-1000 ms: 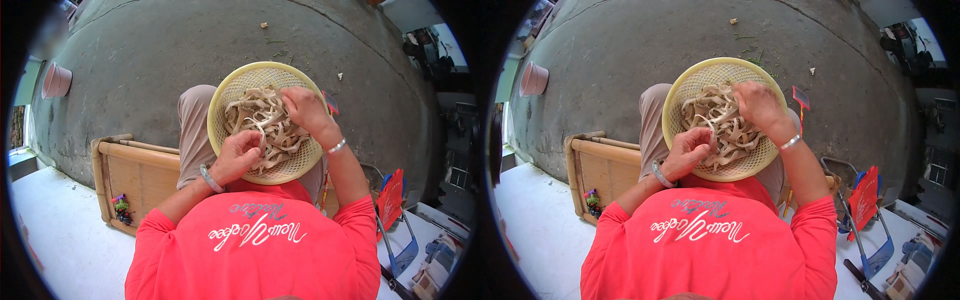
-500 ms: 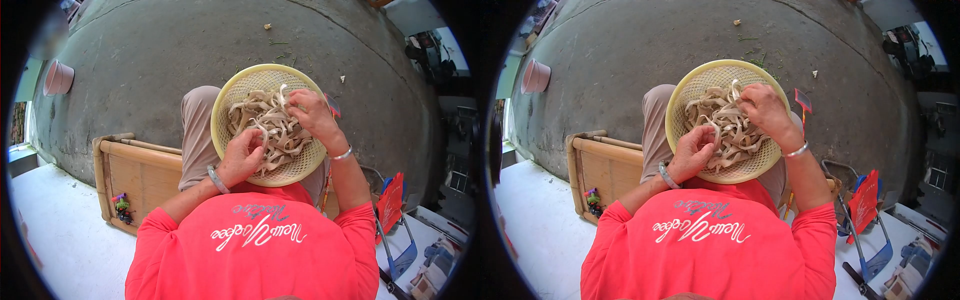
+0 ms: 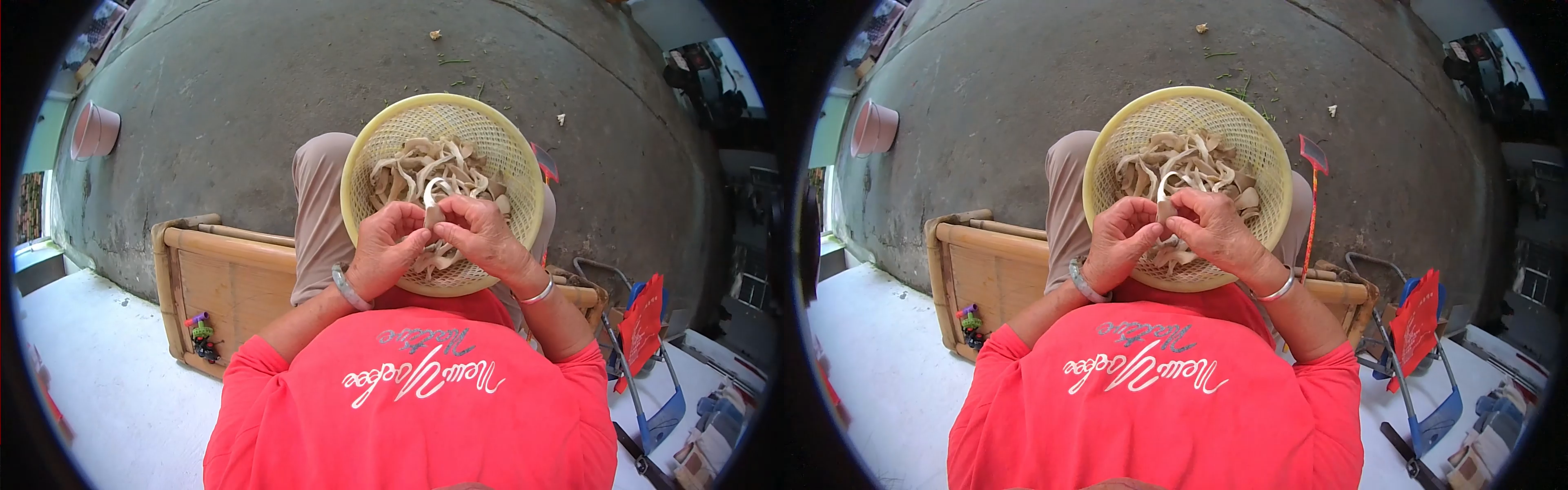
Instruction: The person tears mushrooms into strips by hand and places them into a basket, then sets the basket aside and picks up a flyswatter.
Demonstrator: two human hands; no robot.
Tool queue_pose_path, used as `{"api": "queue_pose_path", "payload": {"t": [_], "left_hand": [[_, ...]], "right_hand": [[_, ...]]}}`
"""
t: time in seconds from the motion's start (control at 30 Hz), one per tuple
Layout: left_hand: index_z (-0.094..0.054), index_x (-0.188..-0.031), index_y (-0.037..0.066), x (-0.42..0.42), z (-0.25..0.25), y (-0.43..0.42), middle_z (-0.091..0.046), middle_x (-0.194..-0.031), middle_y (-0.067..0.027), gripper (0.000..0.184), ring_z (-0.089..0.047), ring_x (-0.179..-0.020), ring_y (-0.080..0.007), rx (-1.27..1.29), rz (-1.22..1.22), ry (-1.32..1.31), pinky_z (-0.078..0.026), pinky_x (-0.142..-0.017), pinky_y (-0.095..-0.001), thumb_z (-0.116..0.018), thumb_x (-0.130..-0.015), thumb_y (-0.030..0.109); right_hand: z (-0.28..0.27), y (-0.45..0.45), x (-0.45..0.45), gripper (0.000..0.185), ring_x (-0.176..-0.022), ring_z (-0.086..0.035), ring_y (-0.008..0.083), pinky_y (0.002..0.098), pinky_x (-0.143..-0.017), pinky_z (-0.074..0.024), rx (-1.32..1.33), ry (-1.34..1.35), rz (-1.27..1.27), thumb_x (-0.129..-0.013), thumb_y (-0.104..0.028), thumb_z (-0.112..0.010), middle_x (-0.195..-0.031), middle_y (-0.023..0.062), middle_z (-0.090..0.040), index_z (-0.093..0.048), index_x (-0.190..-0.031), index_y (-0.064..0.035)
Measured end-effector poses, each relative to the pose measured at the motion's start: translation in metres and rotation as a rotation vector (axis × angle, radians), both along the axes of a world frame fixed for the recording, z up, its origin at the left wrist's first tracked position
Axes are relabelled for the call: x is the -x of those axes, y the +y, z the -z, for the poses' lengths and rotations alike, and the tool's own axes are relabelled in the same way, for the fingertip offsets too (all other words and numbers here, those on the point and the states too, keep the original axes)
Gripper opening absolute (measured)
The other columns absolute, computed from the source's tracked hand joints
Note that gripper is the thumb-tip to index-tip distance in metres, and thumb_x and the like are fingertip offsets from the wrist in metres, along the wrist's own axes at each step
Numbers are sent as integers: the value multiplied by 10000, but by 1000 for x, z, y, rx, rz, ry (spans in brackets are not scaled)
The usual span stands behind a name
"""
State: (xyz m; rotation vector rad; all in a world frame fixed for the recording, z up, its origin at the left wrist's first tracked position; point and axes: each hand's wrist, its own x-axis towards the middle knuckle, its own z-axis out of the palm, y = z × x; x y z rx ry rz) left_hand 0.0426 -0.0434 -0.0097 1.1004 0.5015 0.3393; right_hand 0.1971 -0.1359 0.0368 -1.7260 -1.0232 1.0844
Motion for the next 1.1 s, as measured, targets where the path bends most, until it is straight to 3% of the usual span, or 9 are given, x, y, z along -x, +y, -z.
{"api": "queue_pose_path", "payload": {"t": [0.13,0.23,0.43,0.53,0.6,0.73,0.83,0.93,1.1], "left_hand": [[-552,-1015,-10,1,6,2,-633,-913,-40,162,-609,-825,-81,23,6,-23,-500,-733,-220,-610,-864,0],[-560,-1002,-6,1,4,2,-634,-898,-35,154,-603,-805,-75,51,15,-42,-497,-721,-217,-615,-858,-2],[-573,-975,-10,-1,2,6,-629,-877,-21,134,-594,-780,-66,137,57,-31,-492,-711,-207,-623,-851,1],[-582,-950,-8,0,9,6,-625,-854,-12,115,-584,-751,-59,122,62,-10,-485,-685,-199,-618,-841,-10],[-586,-937,-6,-1,9,7,-622,-839,-8,106,-578,-731,-55,106,68,6,-482,-667,-195,-610,-834,-20],[-577,-875,-3,-2,-6,10,-603,-751,-8,100,-561,-648,-62,209,117,-1,-468,-592,-204,-584,-789,-54],[-572,-854,0,-1,-4,12,-594,-715,-14,97,-559,-625,-72,297,175,-3,-465,-575,-216,-580,-773,-54],[-577,-862,6,0,-4,13,-595,-720,-21,98,-558,-634,-80,337,234,-11,-467,-587,-227,-594,-776,-37],[-582,-903,8,1,5,9,-593,-771,-3,115,-554,-653,-60,241,187,-26,-467,-578,-212,-605,-792,-13]], "right_hand": [[3,-2,9,115,-626,-547,102,276,-576,-462,10,-66,16,-791,-53,-616,-702,82,-601,-590,-866,30],[3,-2,11,77,-646,-506,54,237,-559,-428,12,-63,7,-809,-31,-599,-718,27,-576,-578,-862,22],[9,-1,13,78,-598,-522,119,284,-536,-420,-116,-250,-24,-778,-16,-576,-697,103,-571,-560,-843,25],[6,1,15,58,-585,-533,183,314,-550,-427,-108,-290,-20,-763,-5,-558,-688,121,-558,-547,-812,24],[9,0,16,74,-669,-576,340,409,-604,-461,-124,-444,-62,-744,-35,-548,-718,160,-544,-532,-804,5],[15,0,9,77,-680,-569,336,418,-620,-462,-238,-646,-59,-730,-27,-543,-744,149,-532,-522,-803,-15],[7,1,-11,111,-700,-569,315,416,-624,-466,-144,-1022,-60,-707,-22,-564,-760,123,-517,-519,-802,-55],[5,2,-38,112,-716,-567,318,417,-628,-472,-48,-1157,-32,-707,-16,-559,-763,125,-522,-515,-803,-54],[7,7,-64,114,-747,-580,332,415,-645,-473,-9,-1131,0,-766,-40,-569,-814,146,-556,-530,-871,-22]]}}
